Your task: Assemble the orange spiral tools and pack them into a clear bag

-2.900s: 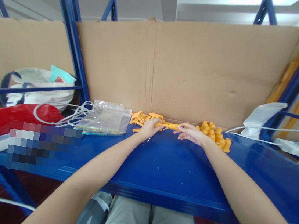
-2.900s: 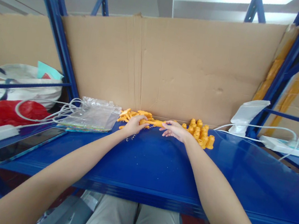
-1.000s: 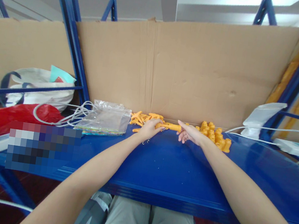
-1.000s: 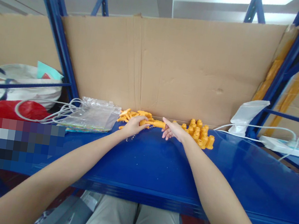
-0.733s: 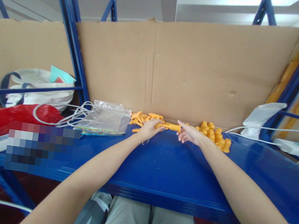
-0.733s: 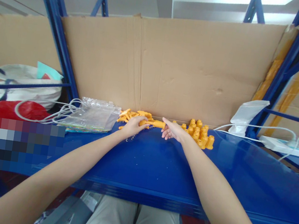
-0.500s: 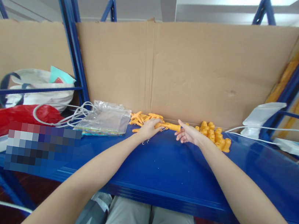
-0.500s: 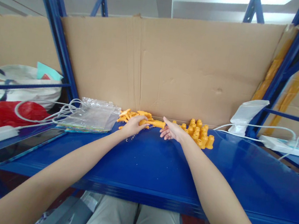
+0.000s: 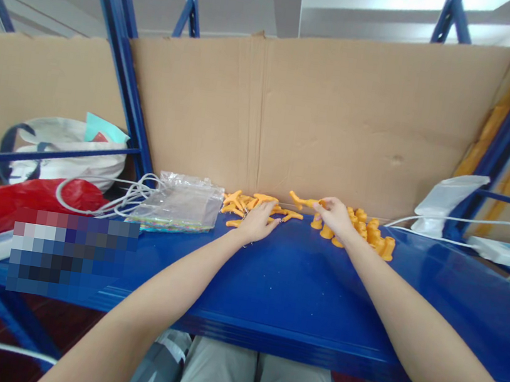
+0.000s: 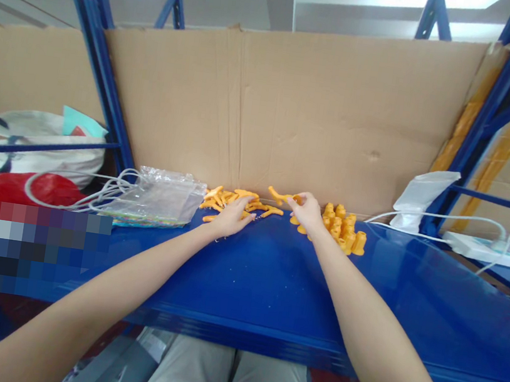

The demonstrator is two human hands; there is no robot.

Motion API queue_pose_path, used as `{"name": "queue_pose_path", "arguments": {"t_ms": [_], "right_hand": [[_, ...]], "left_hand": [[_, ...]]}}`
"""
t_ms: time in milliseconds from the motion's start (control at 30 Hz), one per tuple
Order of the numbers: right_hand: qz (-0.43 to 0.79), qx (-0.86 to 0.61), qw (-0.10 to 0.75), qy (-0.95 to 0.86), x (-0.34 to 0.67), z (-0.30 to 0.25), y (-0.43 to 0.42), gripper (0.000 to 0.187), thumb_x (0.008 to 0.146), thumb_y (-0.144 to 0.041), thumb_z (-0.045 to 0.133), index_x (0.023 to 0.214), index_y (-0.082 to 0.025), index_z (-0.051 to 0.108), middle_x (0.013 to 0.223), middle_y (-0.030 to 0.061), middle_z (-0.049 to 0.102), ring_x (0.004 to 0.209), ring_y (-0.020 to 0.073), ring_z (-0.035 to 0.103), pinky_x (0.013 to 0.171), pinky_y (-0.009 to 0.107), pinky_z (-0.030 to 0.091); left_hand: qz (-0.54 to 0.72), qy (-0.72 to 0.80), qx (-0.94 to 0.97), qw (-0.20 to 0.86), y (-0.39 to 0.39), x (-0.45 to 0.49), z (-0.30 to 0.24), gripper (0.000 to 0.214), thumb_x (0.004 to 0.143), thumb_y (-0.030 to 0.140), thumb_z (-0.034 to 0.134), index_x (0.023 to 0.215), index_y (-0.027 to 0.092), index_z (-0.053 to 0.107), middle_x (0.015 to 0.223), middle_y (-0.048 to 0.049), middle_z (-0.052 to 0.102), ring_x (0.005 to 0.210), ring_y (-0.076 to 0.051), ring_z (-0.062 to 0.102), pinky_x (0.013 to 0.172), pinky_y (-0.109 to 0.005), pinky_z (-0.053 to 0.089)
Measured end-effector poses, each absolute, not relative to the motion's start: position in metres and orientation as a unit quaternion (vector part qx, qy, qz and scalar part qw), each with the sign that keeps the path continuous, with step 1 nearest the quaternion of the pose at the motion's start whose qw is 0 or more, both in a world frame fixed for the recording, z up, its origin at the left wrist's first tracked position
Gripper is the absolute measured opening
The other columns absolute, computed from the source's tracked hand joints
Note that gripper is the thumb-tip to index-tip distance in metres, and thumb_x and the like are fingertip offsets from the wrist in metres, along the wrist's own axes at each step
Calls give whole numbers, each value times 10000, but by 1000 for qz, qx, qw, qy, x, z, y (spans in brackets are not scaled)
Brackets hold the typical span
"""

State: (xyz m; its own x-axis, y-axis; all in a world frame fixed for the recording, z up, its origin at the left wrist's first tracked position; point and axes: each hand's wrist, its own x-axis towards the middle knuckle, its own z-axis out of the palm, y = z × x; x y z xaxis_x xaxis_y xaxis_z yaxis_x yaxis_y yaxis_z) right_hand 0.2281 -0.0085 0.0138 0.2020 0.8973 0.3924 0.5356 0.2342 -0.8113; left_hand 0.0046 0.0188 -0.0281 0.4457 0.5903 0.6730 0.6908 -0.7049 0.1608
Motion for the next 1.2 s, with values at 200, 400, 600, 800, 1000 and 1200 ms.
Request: {"name": "queue_pose_path", "arguments": {"t_ms": [200,400,600,800,1000,1200], "right_hand": [[-150,-639,271,-704,223,1,-18,230,877,-281,543,1087,-187,529,1107,144,668,1048,298,602,850,408,381],[-234,-627,169,-724,217,-6,-22,260,906,-245,472,1120,-124,558,1081,195,663,1045,313,574,910,452,302],[-251,-605,157,-739,220,-12,-17,264,899,-198,473,1131,-147,589,1108,187,661,1070,304,536,1004,519,220],[-243,-601,150,-746,222,-19,-9,215,875,-222,556,1064,-152,631,1067,180,684,1074,310,552,1057,595,158],[-210,-611,156,-747,225,-24,-7,266,904,-343,515,1044,-161,649,1094,174,680,1121,312,543,1061,647,129],[-194,-649,215,-703,225,-15,-13,330,938,-259,370,1068,-126,642,1134,193,651,1104,323,556,1054,641,152]], "left_hand": [[-188,-351,-914,75,20,7,-35,371,914,376,461,1224,218,589,1340,-97,562,1265,-249,487,1082,-461,331],[-158,-369,-914,55,22,9,-39,388,927,426,427,1220,239,600,1409,-93,501,1327,-262,418,1096,-517,273],[-182,-359,-913,60,36,13,-43,386,910,417,462,1218,221,590,1355,-105,551,1279,-240,474,1093,-456,306],[-196,-404,-892,45,54,38,-35,355,819,320,586,1155,210,613,1197,-128,644,1132,-288,586,1006,-469,399],[-169,-493,-852,53,55,71,-21,210,779,179,567,958,204,674,1092,-134,682,1068,-337,611,888,-505,475],[-188,-526,-828,44,51,85,-13,199,753,158,586,932,191,668,1015,-123,705,983,-303,654,833,-423,513]]}}
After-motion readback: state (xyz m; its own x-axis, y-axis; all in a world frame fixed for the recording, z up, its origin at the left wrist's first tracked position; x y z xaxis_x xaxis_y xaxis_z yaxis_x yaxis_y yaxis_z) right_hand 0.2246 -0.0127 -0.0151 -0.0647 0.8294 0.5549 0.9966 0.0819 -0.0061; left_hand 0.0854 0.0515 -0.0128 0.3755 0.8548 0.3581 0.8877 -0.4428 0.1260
